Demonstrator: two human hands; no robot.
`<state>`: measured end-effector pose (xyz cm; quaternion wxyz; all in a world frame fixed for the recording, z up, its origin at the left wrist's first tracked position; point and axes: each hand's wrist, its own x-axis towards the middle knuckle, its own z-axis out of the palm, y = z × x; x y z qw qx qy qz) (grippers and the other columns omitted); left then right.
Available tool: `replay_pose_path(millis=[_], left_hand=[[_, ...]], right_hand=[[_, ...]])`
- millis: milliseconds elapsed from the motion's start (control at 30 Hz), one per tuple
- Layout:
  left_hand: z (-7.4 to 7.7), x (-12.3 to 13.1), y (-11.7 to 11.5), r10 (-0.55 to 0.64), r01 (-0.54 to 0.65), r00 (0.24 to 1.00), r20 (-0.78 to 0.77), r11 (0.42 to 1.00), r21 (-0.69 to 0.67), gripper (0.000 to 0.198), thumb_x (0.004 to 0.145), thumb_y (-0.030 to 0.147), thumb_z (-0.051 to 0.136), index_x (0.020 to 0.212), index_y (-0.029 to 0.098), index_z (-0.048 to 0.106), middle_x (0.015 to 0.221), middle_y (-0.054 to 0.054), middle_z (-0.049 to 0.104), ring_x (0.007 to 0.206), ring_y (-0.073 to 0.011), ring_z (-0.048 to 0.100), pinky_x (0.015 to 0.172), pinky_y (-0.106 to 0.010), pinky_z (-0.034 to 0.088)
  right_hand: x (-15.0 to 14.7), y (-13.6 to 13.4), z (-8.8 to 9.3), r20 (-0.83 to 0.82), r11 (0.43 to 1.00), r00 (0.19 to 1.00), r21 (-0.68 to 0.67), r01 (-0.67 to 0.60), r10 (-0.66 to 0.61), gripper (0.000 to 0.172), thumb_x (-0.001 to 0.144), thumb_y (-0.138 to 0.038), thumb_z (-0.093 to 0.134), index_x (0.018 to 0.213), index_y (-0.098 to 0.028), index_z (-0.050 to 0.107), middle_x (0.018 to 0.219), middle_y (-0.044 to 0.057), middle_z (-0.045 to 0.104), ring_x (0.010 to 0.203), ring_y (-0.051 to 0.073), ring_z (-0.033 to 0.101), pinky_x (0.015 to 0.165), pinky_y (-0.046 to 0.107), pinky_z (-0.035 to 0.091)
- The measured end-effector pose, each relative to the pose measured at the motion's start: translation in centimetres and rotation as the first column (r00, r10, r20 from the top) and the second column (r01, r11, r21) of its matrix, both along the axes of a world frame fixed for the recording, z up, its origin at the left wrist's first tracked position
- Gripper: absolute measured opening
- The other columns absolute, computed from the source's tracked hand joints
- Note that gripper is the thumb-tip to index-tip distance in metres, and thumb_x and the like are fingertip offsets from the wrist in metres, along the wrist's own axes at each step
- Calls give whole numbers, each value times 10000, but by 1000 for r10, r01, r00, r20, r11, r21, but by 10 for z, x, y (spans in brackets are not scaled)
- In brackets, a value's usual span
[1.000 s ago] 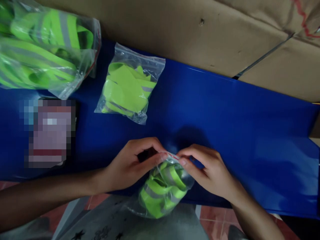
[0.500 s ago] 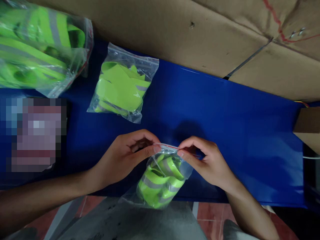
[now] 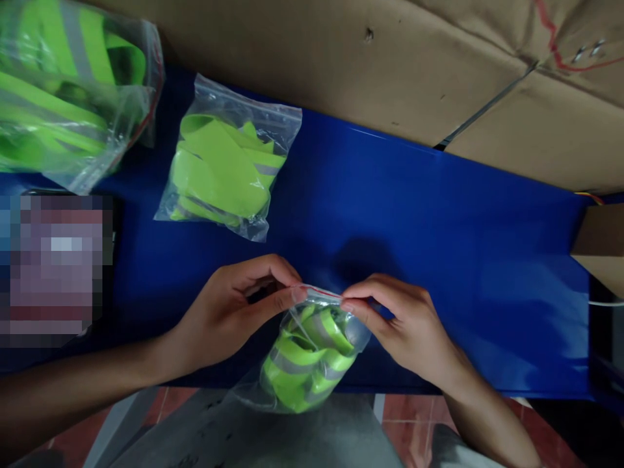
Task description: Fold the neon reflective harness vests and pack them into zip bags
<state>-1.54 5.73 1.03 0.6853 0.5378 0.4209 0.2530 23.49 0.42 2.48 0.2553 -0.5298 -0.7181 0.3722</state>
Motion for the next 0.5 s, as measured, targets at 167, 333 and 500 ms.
replay_pose_path(millis=[167, 333, 500], left_hand=[[0, 0, -1, 12, -10, 1000, -26, 999, 48, 129, 947, 284, 712, 872, 183, 738, 778, 20, 738, 669, -70, 643, 594, -141, 471], [2, 0, -1, 24, -24, 1000, -5, 999, 22, 42, 910, 232, 752, 933, 217, 783, 735, 47, 750, 617, -54, 659, 585, -110, 491], [5, 0, 1, 34, -32, 999, -29, 998, 45, 30, 918, 211, 732, 915, 209, 761, 762, 45, 749, 631, -60, 678, 595, -120, 506]], right_hand=[[-1, 2, 2, -1, 995, 1000, -102, 19, -19, 129, 940, -192, 728, 1040, -266, 692, 921, -52, 724, 795, 56, 668, 725, 160, 509], [1, 3, 3, 10, 985, 999, -163, 54, -53, 114, 960, -228, 704, 1061, -281, 693, 925, -51, 719, 795, 63, 661, 709, 169, 505], [1, 3, 5, -13, 983, 998, -173, 58, -61, 98, 961, -223, 699, 1043, -276, 694, 916, -48, 710, 786, 62, 652, 703, 171, 498]])
